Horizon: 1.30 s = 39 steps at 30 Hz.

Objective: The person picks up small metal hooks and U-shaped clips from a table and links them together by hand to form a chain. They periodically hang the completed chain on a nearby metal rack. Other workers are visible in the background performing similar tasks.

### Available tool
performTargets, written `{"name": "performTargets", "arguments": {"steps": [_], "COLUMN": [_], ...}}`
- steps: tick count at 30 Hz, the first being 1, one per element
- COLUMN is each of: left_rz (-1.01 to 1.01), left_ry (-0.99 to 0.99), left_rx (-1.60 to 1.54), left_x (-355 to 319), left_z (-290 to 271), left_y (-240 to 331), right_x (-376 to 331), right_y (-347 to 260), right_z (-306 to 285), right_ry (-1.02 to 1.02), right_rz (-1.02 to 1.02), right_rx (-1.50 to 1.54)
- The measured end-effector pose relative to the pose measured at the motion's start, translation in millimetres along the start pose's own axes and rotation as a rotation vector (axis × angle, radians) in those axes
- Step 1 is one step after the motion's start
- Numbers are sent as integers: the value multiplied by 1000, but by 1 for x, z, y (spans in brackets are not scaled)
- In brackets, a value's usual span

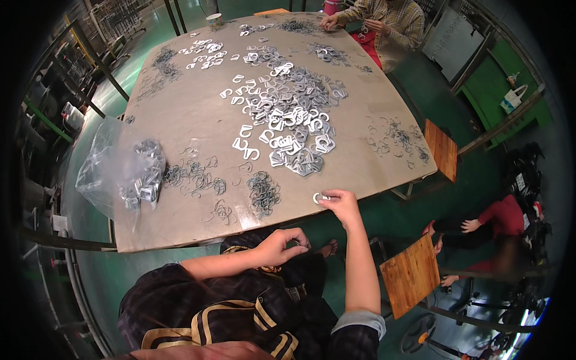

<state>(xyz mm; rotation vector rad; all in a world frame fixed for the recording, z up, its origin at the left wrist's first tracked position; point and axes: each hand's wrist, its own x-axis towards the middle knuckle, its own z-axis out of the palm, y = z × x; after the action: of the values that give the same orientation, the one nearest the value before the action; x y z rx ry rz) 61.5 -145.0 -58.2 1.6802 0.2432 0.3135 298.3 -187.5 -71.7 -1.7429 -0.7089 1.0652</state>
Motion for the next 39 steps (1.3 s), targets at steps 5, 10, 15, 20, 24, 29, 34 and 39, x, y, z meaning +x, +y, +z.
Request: {"name": "performTargets", "arguments": {"steps": [5, 10, 15, 20, 24, 29, 34, 39], "left_rz": [5, -37, 71, 83, 119, 96, 127, 23], "left_ry": [-13, 57, 183, 225, 246, 246, 133, 672], "left_rx": [-4, -3, 78, 179, 225, 276, 375, 877], "left_x": [2, 7, 12, 11, 8, 6, -2, -2], "left_z": [2, 3, 10, 14, 13, 7, -20, -113], "left_y": [2, 8, 11, 14, 11, 11, 8, -5], "right_x": [-6, -44, -89, -111, -117, -125, -133, -133], "right_y": [19, -11, -21, -25, -28, -27, -31, -27], "right_z": [0, 9, 29, 42, 49, 52, 54, 56], "right_ry": [95, 312, 304, 286, 298, 264, 220, 256], "right_rz": [-162, -117, -166, -218, -259, -386, -359, -448], "right_rx": [46, -178, -20, 53, 4, -175, -187, -218]}}
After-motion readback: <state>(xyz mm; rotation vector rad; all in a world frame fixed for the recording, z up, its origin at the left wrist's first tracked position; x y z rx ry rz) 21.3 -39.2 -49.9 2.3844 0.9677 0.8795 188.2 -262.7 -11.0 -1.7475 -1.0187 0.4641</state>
